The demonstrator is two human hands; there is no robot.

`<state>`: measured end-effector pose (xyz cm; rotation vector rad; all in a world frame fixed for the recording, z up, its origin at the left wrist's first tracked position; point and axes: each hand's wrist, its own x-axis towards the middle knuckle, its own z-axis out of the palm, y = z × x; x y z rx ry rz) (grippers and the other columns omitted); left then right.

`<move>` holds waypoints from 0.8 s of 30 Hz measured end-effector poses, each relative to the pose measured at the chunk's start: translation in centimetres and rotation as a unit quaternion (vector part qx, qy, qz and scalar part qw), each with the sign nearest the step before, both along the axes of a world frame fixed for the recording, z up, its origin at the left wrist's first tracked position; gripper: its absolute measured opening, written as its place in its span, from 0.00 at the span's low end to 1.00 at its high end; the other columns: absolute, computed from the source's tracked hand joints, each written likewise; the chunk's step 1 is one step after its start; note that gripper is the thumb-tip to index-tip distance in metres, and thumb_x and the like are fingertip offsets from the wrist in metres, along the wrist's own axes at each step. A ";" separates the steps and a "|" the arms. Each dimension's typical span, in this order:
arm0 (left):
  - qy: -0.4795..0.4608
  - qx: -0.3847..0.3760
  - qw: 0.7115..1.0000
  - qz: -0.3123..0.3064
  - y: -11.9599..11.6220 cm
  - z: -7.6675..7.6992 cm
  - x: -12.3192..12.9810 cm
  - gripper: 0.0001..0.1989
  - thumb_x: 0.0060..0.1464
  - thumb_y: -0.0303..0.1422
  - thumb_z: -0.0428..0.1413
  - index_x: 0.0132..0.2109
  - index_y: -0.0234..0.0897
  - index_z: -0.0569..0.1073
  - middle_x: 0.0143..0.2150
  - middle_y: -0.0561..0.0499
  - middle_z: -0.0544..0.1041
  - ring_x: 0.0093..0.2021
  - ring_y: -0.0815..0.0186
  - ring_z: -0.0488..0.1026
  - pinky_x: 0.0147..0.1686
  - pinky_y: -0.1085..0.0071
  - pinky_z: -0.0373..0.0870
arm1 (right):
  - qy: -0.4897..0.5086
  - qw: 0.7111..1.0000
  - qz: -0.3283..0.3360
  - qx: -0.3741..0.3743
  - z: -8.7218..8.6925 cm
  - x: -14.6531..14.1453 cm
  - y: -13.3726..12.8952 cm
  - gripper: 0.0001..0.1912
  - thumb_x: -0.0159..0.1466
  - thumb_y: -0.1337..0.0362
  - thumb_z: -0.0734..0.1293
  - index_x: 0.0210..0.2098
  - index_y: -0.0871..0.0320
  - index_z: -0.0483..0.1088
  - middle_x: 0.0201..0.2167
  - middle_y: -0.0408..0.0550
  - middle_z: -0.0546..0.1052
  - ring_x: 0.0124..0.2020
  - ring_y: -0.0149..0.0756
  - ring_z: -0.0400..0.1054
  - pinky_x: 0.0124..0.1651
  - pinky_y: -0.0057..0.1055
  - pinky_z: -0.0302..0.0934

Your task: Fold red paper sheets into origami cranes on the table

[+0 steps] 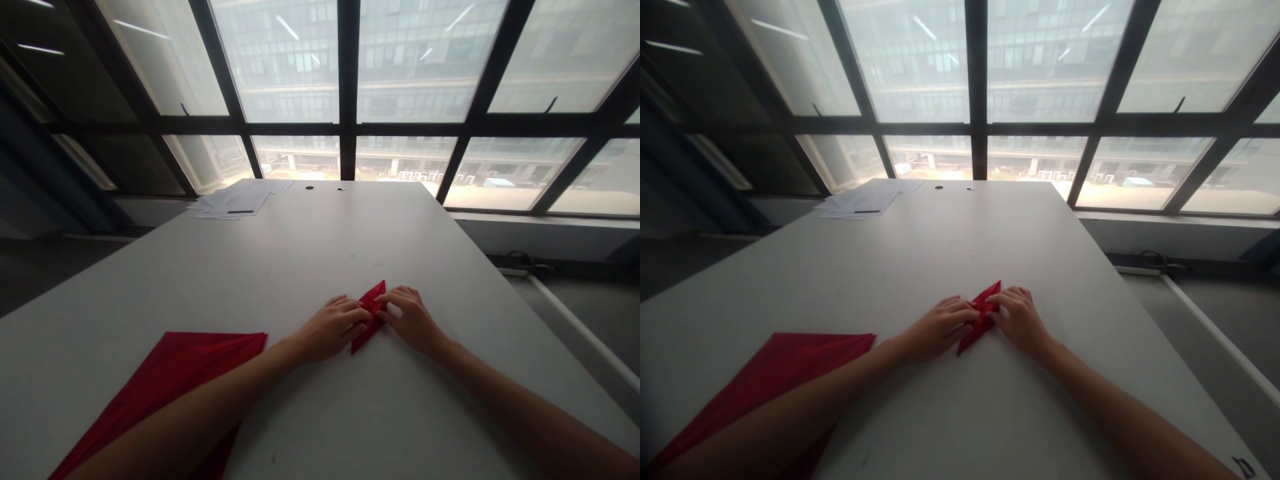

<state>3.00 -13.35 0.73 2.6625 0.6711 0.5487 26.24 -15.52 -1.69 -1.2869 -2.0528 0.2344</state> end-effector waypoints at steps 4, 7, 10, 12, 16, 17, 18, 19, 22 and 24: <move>0.008 0.036 0.999 -0.009 0.1 -0.6 0.1 0.12 0.67 0.35 0.50 0.52 0.44 0.75 0.52 0.48 0.76 0.54 0.62 0.71 0.64 0.59 0.55 | 0.003 0.999 -0.043 -0.013 -0.4 -0.2 0.7 0.11 0.60 0.65 0.72 0.43 0.53 0.73 0.41 0.47 0.77 0.45 0.43 0.68 0.51 0.42 0.59; 0.010 0.052 0.999 -0.008 0.2 -1.1 0.1 0.11 0.66 0.36 0.51 0.50 0.45 0.77 0.53 0.48 0.76 0.54 0.62 0.71 0.64 0.58 0.54 | 0.009 0.999 -0.051 0.000 -0.5 0.0 0.9 0.09 0.61 0.66 0.71 0.42 0.53 0.74 0.42 0.48 0.77 0.46 0.43 0.68 0.51 0.41 0.60; 0.014 0.076 0.997 -0.014 0.3 -1.3 -0.1 0.11 0.66 0.35 0.52 0.50 0.46 0.77 0.54 0.49 0.75 0.55 0.62 0.70 0.64 0.57 0.55 | 0.011 0.999 -0.029 0.032 -0.4 0.3 0.5 0.07 0.65 0.68 0.67 0.41 0.53 0.75 0.43 0.48 0.77 0.47 0.41 0.68 0.52 0.40 0.60; 0.020 0.096 0.995 -0.021 0.2 -1.1 -0.2 0.12 0.66 0.35 0.52 0.52 0.46 0.77 0.54 0.49 0.74 0.56 0.62 0.70 0.64 0.57 0.55 | -0.014 0.999 0.004 0.041 -0.2 0.4 0.0 0.08 0.66 0.68 0.66 0.42 0.51 0.76 0.45 0.47 0.77 0.49 0.41 0.68 0.53 0.41 0.59; 0.043 0.125 0.991 -0.022 -0.3 -0.4 -0.3 0.12 0.65 0.35 0.53 0.53 0.46 0.76 0.56 0.47 0.72 0.57 0.59 0.68 0.62 0.58 0.59 | -0.065 0.997 0.026 0.022 0.2 0.5 -0.7 0.10 0.67 0.65 0.66 0.43 0.48 0.78 0.49 0.47 0.76 0.52 0.43 0.66 0.54 0.44 0.59; 0.049 0.129 0.990 -0.022 -0.5 -0.3 -0.3 0.13 0.64 0.35 0.53 0.53 0.46 0.75 0.55 0.47 0.73 0.57 0.59 0.68 0.61 0.58 0.61 | -0.069 0.997 0.024 0.016 0.3 0.6 -0.7 0.10 0.67 0.65 0.65 0.43 0.48 0.78 0.50 0.47 0.76 0.52 0.44 0.66 0.54 0.44 0.59; 0.052 0.130 0.990 -0.026 -0.6 -0.1 -0.3 0.13 0.65 0.36 0.53 0.53 0.45 0.75 0.54 0.46 0.73 0.56 0.59 0.69 0.60 0.59 0.62 | -0.070 0.997 0.024 0.010 0.3 0.6 -0.8 0.10 0.67 0.65 0.65 0.43 0.48 0.78 0.50 0.47 0.76 0.53 0.44 0.66 0.55 0.44 0.59; 0.054 0.130 0.989 -0.032 -0.7 0.1 -0.2 0.12 0.65 0.36 0.52 0.53 0.44 0.75 0.51 0.46 0.74 0.54 0.60 0.70 0.60 0.60 0.63 | -0.069 0.997 0.025 0.006 0.2 0.6 -0.7 0.10 0.67 0.65 0.65 0.44 0.48 0.78 0.51 0.47 0.76 0.53 0.43 0.66 0.55 0.44 0.60; 0.052 0.124 0.989 -0.060 -0.9 0.3 -0.2 0.12 0.67 0.36 0.50 0.49 0.41 0.76 0.46 0.48 0.76 0.50 0.62 0.72 0.59 0.62 0.64 | -0.062 0.998 0.025 -0.003 0.1 0.7 -0.6 0.11 0.67 0.64 0.65 0.45 0.48 0.78 0.51 0.47 0.76 0.53 0.43 0.66 0.55 0.44 0.60; 0.052 0.121 0.989 -0.068 -0.9 0.3 -0.3 0.12 0.67 0.36 0.49 0.48 0.40 0.76 0.45 0.48 0.77 0.49 0.63 0.73 0.59 0.63 0.65 | -0.057 0.998 0.025 -0.005 0.0 0.7 -0.5 0.11 0.67 0.64 0.65 0.46 0.49 0.78 0.50 0.48 0.77 0.52 0.42 0.67 0.56 0.43 0.60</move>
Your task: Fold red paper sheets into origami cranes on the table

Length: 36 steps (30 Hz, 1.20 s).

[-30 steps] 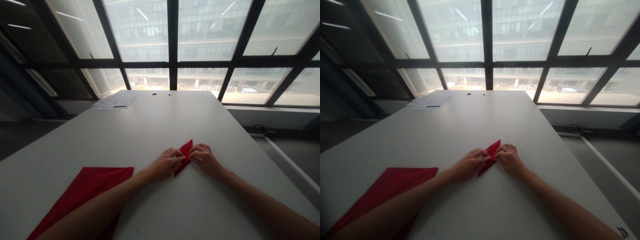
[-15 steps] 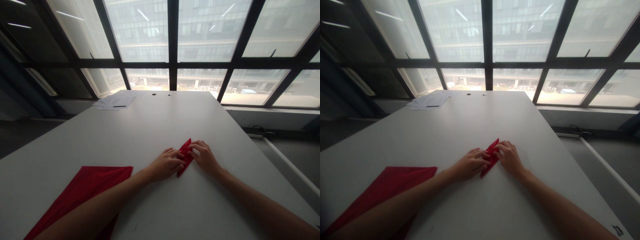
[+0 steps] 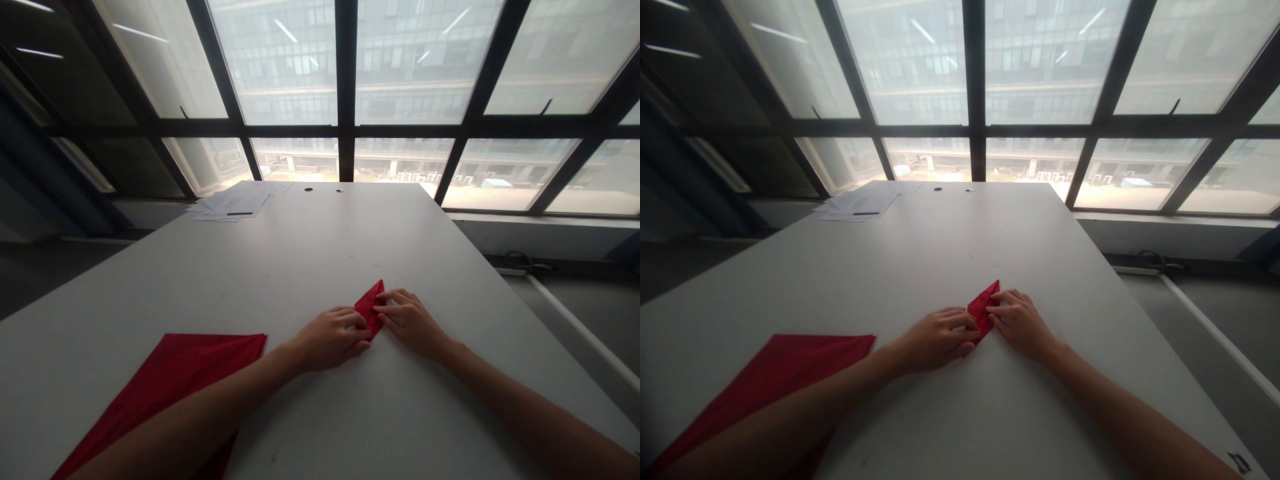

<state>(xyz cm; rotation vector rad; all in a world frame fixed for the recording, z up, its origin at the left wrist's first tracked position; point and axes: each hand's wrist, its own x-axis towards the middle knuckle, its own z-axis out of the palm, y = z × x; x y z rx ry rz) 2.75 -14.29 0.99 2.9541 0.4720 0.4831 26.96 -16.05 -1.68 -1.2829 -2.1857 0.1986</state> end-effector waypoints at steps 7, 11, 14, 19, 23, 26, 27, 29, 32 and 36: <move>0.009 0.010 1.000 -0.003 -0.1 0.0 0.0 0.12 0.66 0.37 0.51 0.47 0.39 0.77 0.47 0.47 0.76 0.49 0.62 0.74 0.56 0.64 0.68 | 0.000 1.000 0.007 -0.002 0.0 0.2 0.2 0.12 0.67 0.64 0.65 0.47 0.48 0.78 0.51 0.46 0.77 0.54 0.43 0.67 0.58 0.44 0.59; 0.011 0.019 1.000 0.005 -0.2 -0.1 0.1 0.12 0.67 0.36 0.51 0.48 0.39 0.77 0.48 0.47 0.77 0.48 0.63 0.74 0.55 0.64 0.68 | 0.010 1.000 -0.022 0.020 0.2 0.0 0.2 0.16 0.70 0.63 0.61 0.54 0.52 0.73 0.54 0.49 0.76 0.57 0.42 0.66 0.62 0.44 0.57; 0.017 0.026 1.000 0.006 -0.2 -0.1 0.1 0.12 0.67 0.36 0.50 0.49 0.39 0.77 0.48 0.47 0.77 0.48 0.62 0.74 0.55 0.64 0.69 | -0.050 0.998 0.042 -0.003 0.7 -0.1 -0.2 0.21 0.71 0.61 0.58 0.62 0.51 0.65 0.64 0.47 0.68 0.67 0.43 0.56 0.68 0.48 0.48; 0.020 0.032 0.999 0.017 -0.1 -0.2 0.1 0.13 0.67 0.36 0.49 0.49 0.39 0.76 0.48 0.47 0.77 0.50 0.62 0.75 0.56 0.64 0.69 | -0.156 0.980 0.108 -0.062 0.9 -0.2 -0.7 0.28 0.73 0.53 0.54 0.70 0.49 0.49 0.70 0.48 0.54 0.71 0.42 0.45 0.71 0.56 0.32; 0.019 0.037 0.997 0.061 0.2 -0.8 0.2 0.18 0.69 0.38 0.45 0.59 0.38 0.70 0.60 0.45 0.72 0.61 0.60 0.68 0.64 0.60 0.60 | -0.174 0.981 0.040 -0.071 0.4 -0.3 -0.6 0.32 0.72 0.47 0.51 0.71 0.53 0.46 0.71 0.51 0.52 0.72 0.46 0.41 0.70 0.60 0.28; 0.027 0.034 0.993 0.110 0.2 -1.6 0.3 0.24 0.69 0.42 0.44 0.67 0.37 0.59 0.68 0.43 0.63 0.67 0.57 0.60 0.66 0.57 0.56 | -0.183 0.980 -0.002 -0.078 -0.1 -0.4 -0.6 0.35 0.71 0.45 0.50 0.71 0.56 0.43 0.71 0.53 0.49 0.73 0.48 0.38 0.70 0.62 0.30; 0.030 0.028 0.992 0.121 0.1 -1.8 0.4 0.27 0.69 0.43 0.44 0.69 0.37 0.55 0.69 0.42 0.61 0.69 0.56 0.57 0.66 0.56 0.55 | -0.185 0.980 -0.008 -0.078 -0.2 -0.4 -0.6 0.36 0.71 0.44 0.50 0.71 0.57 0.43 0.71 0.54 0.48 0.73 0.48 0.37 0.70 0.61 0.31; 0.042 0.016 0.991 0.127 0.0 -2.2 0.4 0.32 0.68 0.47 0.44 0.71 0.37 0.50 0.71 0.40 0.57 0.70 0.55 0.53 0.67 0.55 0.53 | -0.188 0.979 -0.011 -0.074 -0.3 -0.5 -0.6 0.37 0.71 0.44 0.50 0.71 0.58 0.42 0.72 0.54 0.47 0.73 0.47 0.36 0.70 0.60 0.31; 0.066 0.006 0.991 0.116 -0.1 -2.5 0.3 0.33 0.68 0.50 0.41 0.71 0.36 0.50 0.71 0.39 0.55 0.71 0.55 0.51 0.67 0.53 0.50 | -0.186 0.980 -0.009 -0.070 -0.3 -0.5 -0.6 0.36 0.71 0.44 0.49 0.71 0.58 0.43 0.71 0.55 0.48 0.73 0.47 0.39 0.70 0.61 0.30; 0.084 0.019 0.988 0.126 -0.4 -2.2 -0.1 0.34 0.67 0.51 0.41 0.70 0.33 0.53 0.71 0.37 0.53 0.72 0.53 0.49 0.67 0.52 0.50 | -0.183 0.980 -0.023 -0.067 -0.2 -0.5 -0.7 0.37 0.71 0.44 0.49 0.71 0.59 0.44 0.71 0.57 0.51 0.72 0.47 0.42 0.69 0.62 0.30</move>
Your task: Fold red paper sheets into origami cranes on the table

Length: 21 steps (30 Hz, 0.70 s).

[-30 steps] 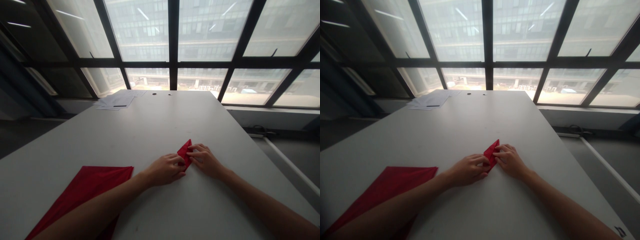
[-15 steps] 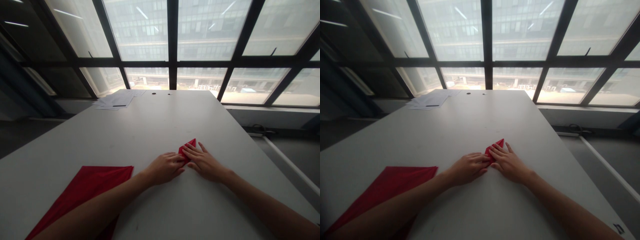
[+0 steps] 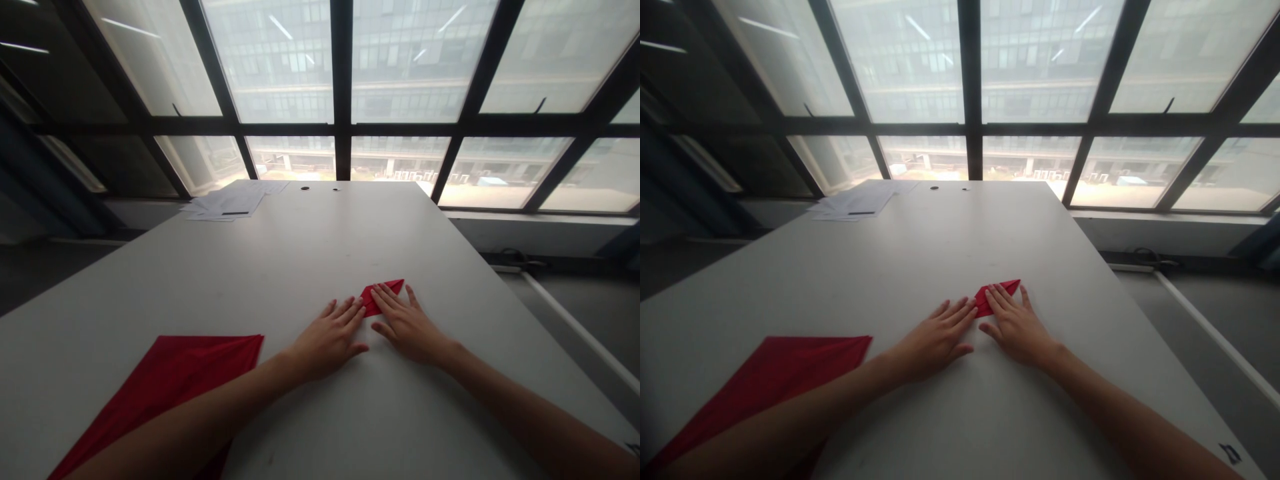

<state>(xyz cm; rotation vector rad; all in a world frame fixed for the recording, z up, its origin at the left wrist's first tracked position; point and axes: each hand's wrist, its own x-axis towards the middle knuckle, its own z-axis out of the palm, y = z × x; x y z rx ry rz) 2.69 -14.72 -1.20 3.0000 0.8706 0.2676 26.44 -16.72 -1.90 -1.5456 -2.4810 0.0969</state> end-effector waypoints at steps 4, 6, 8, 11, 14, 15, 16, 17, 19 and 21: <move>0.013 0.046 0.999 0.026 -0.9 0.6 -0.2 0.34 0.65 0.51 0.45 0.67 0.30 0.59 0.69 0.35 0.58 0.71 0.48 0.51 0.66 0.49 0.52 | -0.001 1.000 -0.017 0.003 -0.1 -0.1 0.0 0.38 0.71 0.43 0.50 0.71 0.59 0.43 0.71 0.59 0.50 0.72 0.48 0.42 0.69 0.61 0.30; 0.022 0.063 0.997 0.033 -1.4 1.0 -0.2 0.32 0.66 0.49 0.47 0.65 0.28 0.63 0.68 0.33 0.61 0.70 0.46 0.53 0.65 0.49 0.55 | 0.000 1.000 -0.016 0.000 -0.1 -0.1 0.0 0.38 0.71 0.43 0.50 0.71 0.59 0.43 0.71 0.58 0.50 0.72 0.48 0.41 0.69 0.61 0.30; 0.028 0.075 0.996 0.043 -1.8 1.4 -0.1 0.27 0.66 0.44 0.48 0.62 0.26 0.67 0.66 0.32 0.63 0.69 0.45 0.56 0.64 0.49 0.57 | 0.003 1.000 -0.016 -0.003 -0.1 -0.2 0.0 0.37 0.71 0.43 0.49 0.71 0.58 0.43 0.71 0.58 0.50 0.72 0.47 0.41 0.69 0.61 0.30; 0.013 0.076 0.994 0.073 -1.8 2.0 0.1 0.20 0.67 0.36 0.47 0.56 0.25 0.72 0.64 0.31 0.66 0.66 0.47 0.62 0.63 0.51 0.60 | 0.007 1.000 -0.018 -0.010 -0.1 -0.2 0.0 0.38 0.70 0.42 0.49 0.71 0.58 0.43 0.71 0.57 0.49 0.72 0.47 0.40 0.69 0.61 0.29; -0.038 0.073 0.990 0.116 -1.1 2.2 0.1 0.20 0.68 0.33 0.43 0.53 0.26 0.74 0.60 0.33 0.72 0.63 0.51 0.67 0.62 0.53 0.63 | 0.009 1.000 -0.020 -0.011 -0.2 -0.2 0.0 0.39 0.70 0.41 0.48 0.71 0.59 0.43 0.71 0.57 0.48 0.73 0.47 0.40 0.69 0.61 0.28; -0.059 0.073 0.988 0.124 -0.8 2.2 0.1 0.20 0.69 0.32 0.42 0.54 0.27 0.74 0.60 0.34 0.72 0.63 0.52 0.67 0.62 0.54 0.63 | 0.010 1.000 -0.020 -0.010 -0.2 -0.2 0.0 0.39 0.70 0.41 0.48 0.71 0.60 0.43 0.71 0.57 0.48 0.73 0.47 0.40 0.69 0.61 0.28; -0.076 0.071 0.987 0.122 -0.5 2.1 0.0 0.20 0.69 0.32 0.42 0.56 0.28 0.73 0.61 0.35 0.71 0.64 0.54 0.66 0.63 0.54 0.62 | 0.011 1.000 -0.019 -0.008 -0.2 -0.2 0.1 0.39 0.70 0.41 0.48 0.71 0.60 0.43 0.71 0.57 0.48 0.72 0.47 0.40 0.69 0.61 0.28; -0.085 0.063 0.989 0.106 -0.2 2.0 0.0 0.20 0.69 0.33 0.42 0.59 0.30 0.70 0.63 0.37 0.69 0.65 0.55 0.64 0.64 0.54 0.61 | 0.011 1.000 -0.018 -0.005 -0.3 -0.1 0.1 0.39 0.70 0.42 0.48 0.71 0.60 0.43 0.71 0.57 0.49 0.72 0.47 0.40 0.69 0.61 0.29; -0.074 0.033 0.996 0.042 0.2 1.6 -0.1 0.22 0.69 0.36 0.44 0.66 0.35 0.62 0.67 0.40 0.63 0.69 0.57 0.58 0.65 0.54 0.58 | 0.011 1.000 -0.016 -0.002 -0.4 -0.1 0.1 0.39 0.70 0.42 0.48 0.71 0.60 0.44 0.71 0.57 0.50 0.72 0.47 0.41 0.69 0.61 0.29; -0.046 0.002 0.999 -0.014 0.4 1.2 -0.1 0.25 0.69 0.40 0.45 0.69 0.38 0.57 0.69 0.42 0.59 0.70 0.58 0.55 0.67 0.52 0.55 | 0.013 1.000 -0.016 0.001 -0.4 -0.2 0.0 0.38 0.71 0.42 0.49 0.71 0.60 0.46 0.71 0.58 0.51 0.72 0.47 0.42 0.69 0.61 0.29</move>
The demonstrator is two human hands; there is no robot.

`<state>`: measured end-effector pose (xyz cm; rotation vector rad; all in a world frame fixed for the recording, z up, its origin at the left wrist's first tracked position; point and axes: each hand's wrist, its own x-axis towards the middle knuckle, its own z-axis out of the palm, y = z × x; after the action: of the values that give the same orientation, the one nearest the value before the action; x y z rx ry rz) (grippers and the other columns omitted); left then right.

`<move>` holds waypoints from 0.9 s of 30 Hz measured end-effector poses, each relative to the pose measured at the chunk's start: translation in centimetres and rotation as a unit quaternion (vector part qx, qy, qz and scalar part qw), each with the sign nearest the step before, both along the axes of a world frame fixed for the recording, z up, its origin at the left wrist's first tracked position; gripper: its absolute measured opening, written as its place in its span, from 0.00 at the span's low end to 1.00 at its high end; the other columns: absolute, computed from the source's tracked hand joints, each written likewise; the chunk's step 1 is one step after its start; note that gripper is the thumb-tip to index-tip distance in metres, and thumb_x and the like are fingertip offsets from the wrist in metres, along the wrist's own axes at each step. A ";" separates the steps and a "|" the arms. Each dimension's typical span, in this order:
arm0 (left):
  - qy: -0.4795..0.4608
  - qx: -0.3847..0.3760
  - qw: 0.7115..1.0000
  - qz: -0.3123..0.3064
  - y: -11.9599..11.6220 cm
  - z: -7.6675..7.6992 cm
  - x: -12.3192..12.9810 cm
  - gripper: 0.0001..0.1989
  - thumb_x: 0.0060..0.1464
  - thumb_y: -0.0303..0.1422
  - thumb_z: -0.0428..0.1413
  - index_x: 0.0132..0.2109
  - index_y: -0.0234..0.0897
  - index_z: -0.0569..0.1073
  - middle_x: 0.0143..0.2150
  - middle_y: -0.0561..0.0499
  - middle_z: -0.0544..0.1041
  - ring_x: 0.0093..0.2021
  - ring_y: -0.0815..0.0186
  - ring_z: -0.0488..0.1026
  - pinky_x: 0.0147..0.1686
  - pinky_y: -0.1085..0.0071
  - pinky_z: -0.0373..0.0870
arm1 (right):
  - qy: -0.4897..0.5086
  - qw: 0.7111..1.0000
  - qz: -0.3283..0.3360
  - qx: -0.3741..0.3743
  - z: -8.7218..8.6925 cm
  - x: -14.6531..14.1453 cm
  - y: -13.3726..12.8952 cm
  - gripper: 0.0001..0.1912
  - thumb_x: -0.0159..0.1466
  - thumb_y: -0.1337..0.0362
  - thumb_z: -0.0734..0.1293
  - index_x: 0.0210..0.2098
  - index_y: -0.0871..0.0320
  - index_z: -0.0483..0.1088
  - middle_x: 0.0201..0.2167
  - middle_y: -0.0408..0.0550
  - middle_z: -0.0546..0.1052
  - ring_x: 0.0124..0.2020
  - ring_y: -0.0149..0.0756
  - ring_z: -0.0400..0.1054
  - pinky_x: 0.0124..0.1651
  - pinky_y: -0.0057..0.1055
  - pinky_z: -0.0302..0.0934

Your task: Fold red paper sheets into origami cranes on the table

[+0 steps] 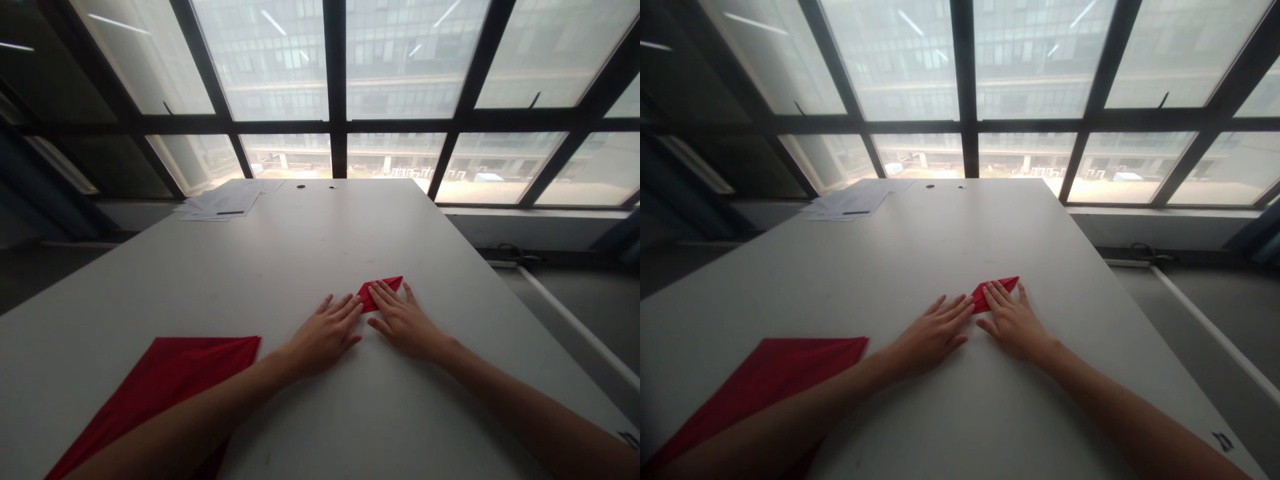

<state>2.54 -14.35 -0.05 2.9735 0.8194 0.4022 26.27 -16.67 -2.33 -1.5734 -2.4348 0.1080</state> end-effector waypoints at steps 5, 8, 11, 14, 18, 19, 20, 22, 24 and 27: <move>-0.005 -0.007 1.000 0.013 0.1 -0.1 0.1 0.22 0.69 0.40 0.45 0.66 0.40 0.62 0.67 0.43 0.65 0.70 0.57 0.56 0.67 0.51 0.53 | 0.040 0.998 -0.028 0.042 0.4 -0.2 -0.1 0.27 0.73 0.52 0.52 0.66 0.55 0.59 0.66 0.56 0.63 0.68 0.48 0.53 0.68 0.61 0.33; -0.028 -0.005 0.999 0.016 0.3 0.1 0.3 0.19 0.69 0.37 0.46 0.62 0.40 0.67 0.64 0.44 0.69 0.68 0.57 0.59 0.66 0.53 0.56 | 0.082 0.991 -0.066 0.080 0.8 0.0 0.2 0.18 0.72 0.61 0.54 0.49 0.52 0.74 0.53 0.52 0.76 0.56 0.45 0.65 0.65 0.55 0.43; -0.056 -0.010 0.998 0.009 0.6 0.0 0.6 0.15 0.68 0.33 0.48 0.57 0.40 0.71 0.59 0.45 0.72 0.65 0.58 0.63 0.65 0.55 0.58 | 0.106 0.987 -0.084 0.085 1.2 0.6 0.7 0.13 0.70 0.64 0.59 0.38 0.54 0.76 0.42 0.50 0.78 0.46 0.42 0.68 0.58 0.45 0.55; -0.081 -0.037 0.996 0.031 0.9 -0.3 0.8 0.11 0.65 0.31 0.51 0.53 0.39 0.72 0.52 0.45 0.76 0.57 0.59 0.70 0.59 0.58 0.65 | 0.115 0.987 -0.090 0.068 1.3 0.9 0.9 0.08 0.67 0.65 0.62 0.38 0.55 0.74 0.41 0.50 0.77 0.44 0.42 0.67 0.51 0.39 0.61; -0.081 -0.045 0.995 0.036 1.1 -0.5 0.8 0.13 0.64 0.31 0.52 0.55 0.42 0.71 0.50 0.47 0.75 0.51 0.61 0.72 0.54 0.61 0.69 | 0.092 0.987 -0.120 0.060 1.6 0.8 0.7 0.10 0.66 0.65 0.64 0.46 0.57 0.73 0.44 0.54 0.75 0.47 0.45 0.67 0.51 0.39 0.62; -0.077 -0.036 0.996 0.027 1.1 -0.5 0.7 0.14 0.64 0.31 0.52 0.55 0.43 0.71 0.50 0.47 0.74 0.51 0.60 0.72 0.54 0.61 0.68 | 0.083 0.986 -0.133 0.054 1.7 0.7 0.6 0.11 0.65 0.64 0.65 0.47 0.58 0.72 0.44 0.55 0.75 0.48 0.47 0.67 0.50 0.40 0.62; -0.074 -0.027 0.997 0.020 1.1 -0.6 0.7 0.14 0.64 0.31 0.52 0.55 0.44 0.72 0.51 0.47 0.74 0.51 0.60 0.71 0.55 0.60 0.67 | 0.073 0.985 -0.147 0.045 1.8 0.6 0.5 0.12 0.65 0.62 0.66 0.47 0.58 0.72 0.44 0.56 0.74 0.47 0.47 0.68 0.49 0.40 0.62; -0.068 -0.015 0.997 0.015 1.1 -0.5 0.7 0.13 0.65 0.31 0.52 0.54 0.44 0.73 0.50 0.46 0.73 0.51 0.60 0.71 0.55 0.60 0.67 | 0.059 0.983 -0.174 0.026 2.0 0.6 0.4 0.14 0.64 0.59 0.67 0.47 0.59 0.72 0.44 0.58 0.74 0.43 0.48 0.71 0.45 0.40 0.64; -0.062 -0.014 0.998 0.013 1.1 -0.5 0.6 0.13 0.65 0.31 0.51 0.54 0.44 0.74 0.50 0.46 0.73 0.51 0.60 0.71 0.55 0.60 0.67 | 0.056 0.980 -0.193 0.010 2.1 0.8 0.4 0.15 0.63 0.56 0.68 0.46 0.58 0.72 0.43 0.57 0.74 0.38 0.45 0.73 0.40 0.37 0.64; -0.065 -0.022 0.998 0.016 1.2 -0.6 0.6 0.13 0.64 0.31 0.52 0.54 0.44 0.74 0.51 0.46 0.73 0.51 0.61 0.71 0.54 0.61 0.67 | 0.076 0.975 -0.206 -0.027 2.4 1.1 0.7 0.16 0.60 0.55 0.70 0.43 0.56 0.72 0.39 0.54 0.77 0.36 0.44 0.74 0.36 0.35 0.63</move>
<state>3.10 -13.19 -0.61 2.8620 0.8505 0.5656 27.41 -16.01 0.07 -1.9767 -1.9600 0.2119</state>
